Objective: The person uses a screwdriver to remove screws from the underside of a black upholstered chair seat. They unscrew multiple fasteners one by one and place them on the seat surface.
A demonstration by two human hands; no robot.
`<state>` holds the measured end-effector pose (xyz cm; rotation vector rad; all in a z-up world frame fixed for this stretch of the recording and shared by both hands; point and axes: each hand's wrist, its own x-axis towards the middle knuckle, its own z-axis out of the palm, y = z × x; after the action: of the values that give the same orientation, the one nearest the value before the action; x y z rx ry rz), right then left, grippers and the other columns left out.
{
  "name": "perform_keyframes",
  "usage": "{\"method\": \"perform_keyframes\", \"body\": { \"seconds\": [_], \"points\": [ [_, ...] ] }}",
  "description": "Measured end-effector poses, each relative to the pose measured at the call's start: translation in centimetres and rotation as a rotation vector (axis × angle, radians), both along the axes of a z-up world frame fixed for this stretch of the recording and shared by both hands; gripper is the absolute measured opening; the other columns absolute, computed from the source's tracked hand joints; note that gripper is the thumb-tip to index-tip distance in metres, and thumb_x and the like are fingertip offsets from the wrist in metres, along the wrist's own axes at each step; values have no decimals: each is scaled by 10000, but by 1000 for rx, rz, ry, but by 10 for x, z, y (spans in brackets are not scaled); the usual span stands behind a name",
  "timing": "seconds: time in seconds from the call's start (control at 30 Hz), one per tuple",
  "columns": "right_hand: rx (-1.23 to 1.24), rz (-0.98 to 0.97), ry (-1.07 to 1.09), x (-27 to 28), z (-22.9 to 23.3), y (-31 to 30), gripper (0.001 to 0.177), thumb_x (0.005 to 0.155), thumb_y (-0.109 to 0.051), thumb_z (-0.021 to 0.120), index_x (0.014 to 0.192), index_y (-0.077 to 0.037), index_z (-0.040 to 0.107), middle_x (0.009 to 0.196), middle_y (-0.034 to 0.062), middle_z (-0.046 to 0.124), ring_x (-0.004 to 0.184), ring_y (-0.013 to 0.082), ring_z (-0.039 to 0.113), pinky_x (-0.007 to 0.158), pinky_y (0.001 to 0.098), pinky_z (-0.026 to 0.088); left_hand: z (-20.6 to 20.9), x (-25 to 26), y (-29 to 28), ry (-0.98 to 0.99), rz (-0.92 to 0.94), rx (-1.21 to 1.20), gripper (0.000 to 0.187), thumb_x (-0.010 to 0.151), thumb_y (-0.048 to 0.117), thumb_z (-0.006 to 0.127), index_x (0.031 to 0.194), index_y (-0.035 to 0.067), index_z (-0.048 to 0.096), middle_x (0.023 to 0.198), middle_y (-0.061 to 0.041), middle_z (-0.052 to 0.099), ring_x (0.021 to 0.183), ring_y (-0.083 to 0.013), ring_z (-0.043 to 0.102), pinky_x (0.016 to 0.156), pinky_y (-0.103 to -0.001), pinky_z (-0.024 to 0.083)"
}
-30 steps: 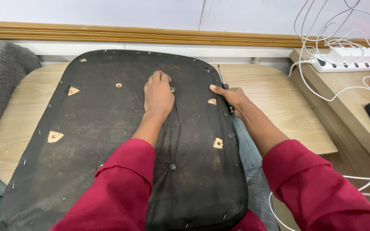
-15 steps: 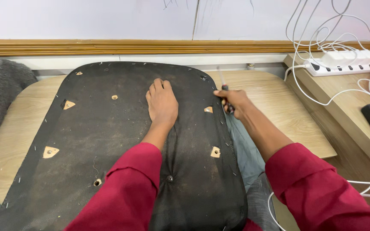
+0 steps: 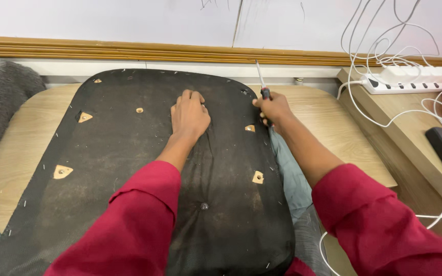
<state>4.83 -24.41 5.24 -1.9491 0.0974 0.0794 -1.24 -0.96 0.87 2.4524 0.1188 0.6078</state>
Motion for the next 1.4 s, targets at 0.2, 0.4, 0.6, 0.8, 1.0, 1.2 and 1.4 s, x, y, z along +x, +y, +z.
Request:
{"method": "perform_keyframes", "body": {
  "seconds": [0.2, 0.4, 0.6, 0.8, 1.0, 1.2, 1.4],
  "points": [
    [24, -54, 14, -42, -47, -34, 315, 962, -308, 680, 1173, -74, 681, 871, 10, 635, 727, 128, 547, 659, 311, 461, 27, -44, 13, 175, -78, 75, 727, 813, 454, 767, 1399, 99, 521, 1566, -154, 340, 1470, -316, 248, 1166, -517, 181],
    [-82, 80, 37, -43, -37, -29, 425, 970, -319, 712, 1271, -25, 657, 1002, 70, 706, 908, 157, 649, 824, 327, 525, 29, -62, 6, 253, 32, 136, 927, 837, 633, 695, 1518, 78, 398, 1627, -125, 306, 1533, -275, 202, 1224, -493, 157],
    [-27, 14, 77, -29, -27, -11, 433, 924, -196, 734, 1314, -30, 644, 1039, 101, 724, 906, 192, 679, 802, 360, 572, 25, -42, 1, 268, 34, 133, 931, 876, 637, 647, 1538, 50, 358, 1648, -116, 270, 1547, -271, 169, 1232, -468, 152],
    [-82, 92, 72, -15, -28, -18, 442, 928, -262, 741, 1291, -30, 644, 1024, 112, 712, 890, 188, 657, 801, 372, 542, 25, -16, -6, 289, 61, 117, 923, 885, 632, 629, 1565, 92, 315, 1657, -101, 244, 1550, -300, 136, 1237, -461, 141],
    [-595, 52, -231, -26, -23, -10, 544, 934, -424, 752, 1340, -90, 611, 1122, 176, 629, 1036, 334, 633, 899, 462, 504, 19, -20, -3, 208, 50, 114, 648, 928, 555, 615, 1485, 247, 495, 1629, -108, 306, 1524, -330, 189, 1220, -491, 158],
    [-678, 104, -367, -49, 14, 2, 476, 831, -293, 820, 1268, -157, 689, 1181, 156, 623, 1103, 334, 637, 957, 446, 506, 7, -32, 5, -29, 16, 100, 318, 933, 354, 704, 1196, 180, 746, 1410, -51, 555, 1335, -271, 469, 1102, -465, 359],
    [-461, 120, -630, -62, 41, 22, 438, 811, -70, 814, 1227, -65, 674, 1134, 109, 669, 937, 282, 719, 793, 396, 577, 14, -35, 5, -32, 67, 70, 213, 921, 309, 727, 1046, 138, 745, 1192, -51, 589, 1138, -270, 518, 971, -447, 418]
  ]
}}
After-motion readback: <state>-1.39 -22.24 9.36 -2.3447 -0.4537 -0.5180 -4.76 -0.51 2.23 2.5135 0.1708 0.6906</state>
